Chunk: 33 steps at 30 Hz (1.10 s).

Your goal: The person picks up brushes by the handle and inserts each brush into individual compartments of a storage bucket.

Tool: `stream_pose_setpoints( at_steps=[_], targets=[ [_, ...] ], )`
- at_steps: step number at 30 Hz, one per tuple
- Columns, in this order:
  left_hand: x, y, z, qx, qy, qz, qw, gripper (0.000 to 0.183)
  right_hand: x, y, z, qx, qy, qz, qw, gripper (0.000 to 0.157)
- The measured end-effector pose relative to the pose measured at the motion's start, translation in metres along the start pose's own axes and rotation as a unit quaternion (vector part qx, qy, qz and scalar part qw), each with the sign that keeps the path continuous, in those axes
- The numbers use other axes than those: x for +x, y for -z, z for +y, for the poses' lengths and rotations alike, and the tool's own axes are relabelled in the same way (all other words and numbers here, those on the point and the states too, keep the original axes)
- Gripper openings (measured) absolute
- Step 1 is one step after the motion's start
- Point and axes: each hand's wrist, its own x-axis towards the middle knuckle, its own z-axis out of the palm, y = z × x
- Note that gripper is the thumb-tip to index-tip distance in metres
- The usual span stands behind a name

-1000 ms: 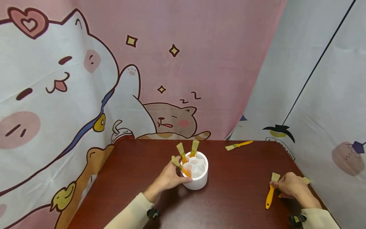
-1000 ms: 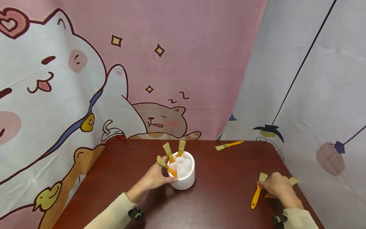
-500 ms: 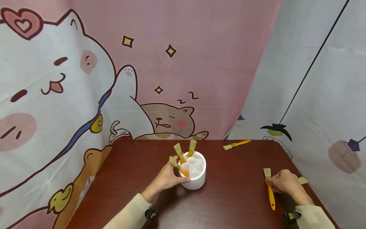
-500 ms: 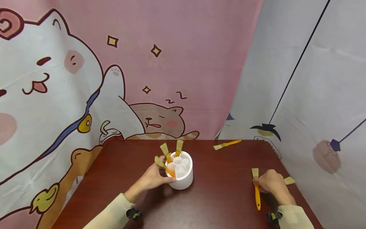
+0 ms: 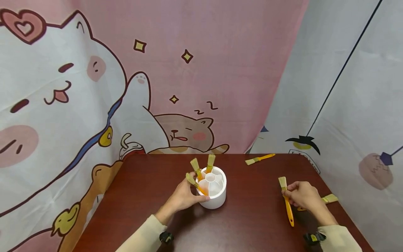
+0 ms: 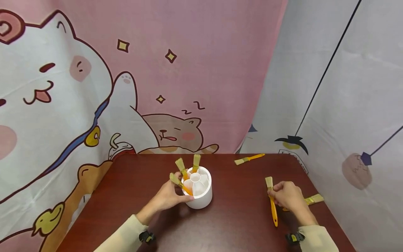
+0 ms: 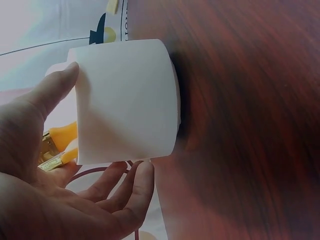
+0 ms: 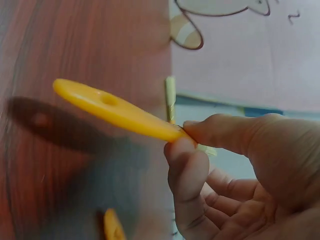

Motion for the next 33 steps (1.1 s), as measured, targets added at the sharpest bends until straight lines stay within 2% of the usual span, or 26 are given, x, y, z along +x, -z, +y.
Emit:
stream_pose_setpoints(
  at_steps=[6,16,25,33],
  targets=[
    [-0.002,-0.003,0.000,0.004,0.001,0.009,1.0000,0.095,-0.013,-0.005,-0.030,0.002,0.044,0.020,0.999,0.038],
    [-0.003,-0.007,-0.003,0.002,0.005,0.015,0.9999,0.095,-0.035,-0.020,-0.080,0.005,0.125,0.061,0.990,0.033],
    [-0.004,-0.007,-0.005,0.002,0.000,0.018,0.9998,0.095,-0.046,-0.043,-0.108,0.033,0.164,0.071,0.983,0.025],
    [-0.003,-0.004,-0.003,0.015,0.000,0.015,0.9998,0.095,-0.049,-0.053,-0.127,0.046,0.207,0.083,0.974,0.021]
  ],
)
